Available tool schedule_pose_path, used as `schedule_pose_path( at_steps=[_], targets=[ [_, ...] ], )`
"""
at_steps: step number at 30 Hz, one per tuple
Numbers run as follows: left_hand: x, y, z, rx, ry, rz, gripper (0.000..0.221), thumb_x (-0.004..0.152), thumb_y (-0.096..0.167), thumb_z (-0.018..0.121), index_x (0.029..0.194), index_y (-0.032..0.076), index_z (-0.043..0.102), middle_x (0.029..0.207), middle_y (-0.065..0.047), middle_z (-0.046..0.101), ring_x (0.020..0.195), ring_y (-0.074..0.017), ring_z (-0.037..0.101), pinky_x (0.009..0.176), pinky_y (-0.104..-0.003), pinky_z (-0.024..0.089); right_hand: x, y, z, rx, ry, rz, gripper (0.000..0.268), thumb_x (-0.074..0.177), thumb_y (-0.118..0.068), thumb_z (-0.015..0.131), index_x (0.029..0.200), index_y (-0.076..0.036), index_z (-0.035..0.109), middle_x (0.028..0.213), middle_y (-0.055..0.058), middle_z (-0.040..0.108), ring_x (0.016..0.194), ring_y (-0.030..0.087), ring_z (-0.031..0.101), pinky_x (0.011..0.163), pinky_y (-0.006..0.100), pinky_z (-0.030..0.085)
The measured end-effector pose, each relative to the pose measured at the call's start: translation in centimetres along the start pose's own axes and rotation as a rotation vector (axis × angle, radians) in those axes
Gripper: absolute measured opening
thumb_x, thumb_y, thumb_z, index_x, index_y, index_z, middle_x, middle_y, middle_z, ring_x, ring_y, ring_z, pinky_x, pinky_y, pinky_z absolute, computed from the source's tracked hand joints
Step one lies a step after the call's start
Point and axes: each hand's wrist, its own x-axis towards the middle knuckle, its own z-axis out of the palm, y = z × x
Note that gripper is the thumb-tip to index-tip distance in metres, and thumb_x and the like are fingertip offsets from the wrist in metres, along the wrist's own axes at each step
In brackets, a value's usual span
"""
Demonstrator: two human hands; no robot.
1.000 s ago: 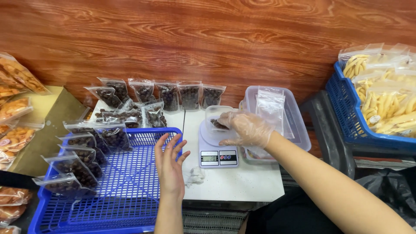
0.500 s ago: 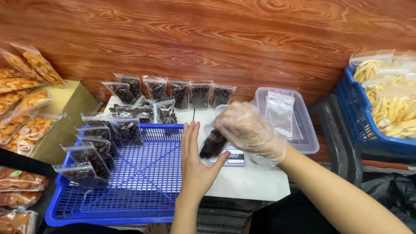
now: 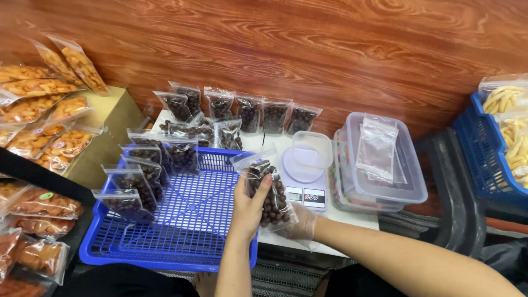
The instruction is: Weighing small bags of food on a digital scale, wiping them with a cloth, and organizing them into a blue plastic basket.
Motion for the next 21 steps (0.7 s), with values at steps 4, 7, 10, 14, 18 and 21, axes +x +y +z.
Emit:
schedule_pose_path(
  at_steps=[4, 7, 10, 14, 18, 21],
  targets=[
    [0.0, -0.1, 0.0, -0.156, -0.08, 0.026, 0.05, 0.09, 0.023, 0.076, 0.132, 0.004, 0.057, 0.126, -0.021, 0.071, 0.12, -0.0319, 0.065, 0.102, -0.049, 0.052, -2.7, 2.2, 3.9, -2.023, 0.073, -0.791, 0.01, 0.09, -0.015, 0.064, 0.084, -0.011, 0.07, 0.076, 0.008, 0.068, 0.073, 0.026, 0.07, 0.062, 0.037, 0.058],
    [0.7, 0.1, -0.4, -0.248, -0.047, 0.056, 0.037, 0.094, 0.013, 0.072, 0.124, 0.002, 0.053, 0.122, -0.026, 0.072, 0.11, -0.0401, 0.072, 0.092, -0.053, 0.058, -2.2, -1.0, 2.5, -2.636, 0.153, -0.874, 0.014, 0.091, -0.024, 0.068, 0.094, -0.013, 0.075, 0.086, 0.009, 0.074, 0.083, 0.027, 0.074, 0.072, 0.039, 0.061],
    [1.1, -0.2, -1.2, -0.148, 0.102, 0.044, 0.029, 0.098, 0.021, 0.067, 0.116, 0.0, 0.057, 0.119, -0.023, 0.073, 0.11, -0.0336, 0.071, 0.092, -0.049, 0.059, -7.7, -2.0, 7.3, -2.375, 0.253, -0.636, 0.019, 0.087, -0.021, 0.073, 0.105, -0.015, 0.072, 0.095, 0.009, 0.076, 0.092, 0.029, 0.075, 0.08, 0.04, 0.061],
    [-0.2, 2.1, 0.4, -0.04, 0.163, -0.002, 0.035, 0.103, 0.035, 0.057, 0.11, 0.003, 0.068, 0.102, -0.016, 0.079, 0.099, -0.0213, 0.074, 0.087, -0.041, 0.062, -17.9, -1.8, 13.9, -2.128, 0.432, -0.656, 0.031, 0.082, -0.022, 0.083, 0.112, -0.02, 0.075, 0.091, 0.008, 0.08, 0.075, 0.019, 0.077, 0.071, 0.033, 0.061],
    [1.2, -0.8, 0.0, -0.083, 0.1, -0.006, 0.028, 0.103, 0.028, 0.06, 0.108, 0.002, 0.071, 0.1, -0.015, 0.081, 0.096, -0.0209, 0.076, 0.086, -0.037, 0.062, -16.9, -1.9, 12.1, -1.769, 0.193, -1.199, 0.033, 0.076, -0.016, 0.087, 0.106, -0.015, 0.072, 0.082, 0.001, 0.079, 0.07, 0.011, 0.067, 0.07, 0.026, 0.058],
    [0.8, -1.7, 0.4, -0.075, 0.075, -0.01, 0.036, 0.1, 0.03, 0.065, 0.122, 0.001, 0.065, 0.115, -0.015, 0.074, 0.112, -0.0203, 0.066, 0.099, -0.041, 0.056, -15.7, 1.0, 11.9, -1.837, 0.04, -1.457, 0.028, 0.079, -0.034, 0.087, 0.095, -0.015, 0.075, 0.079, 0.005, 0.079, 0.071, 0.016, 0.072, 0.07, 0.033, 0.06]
  ],
)
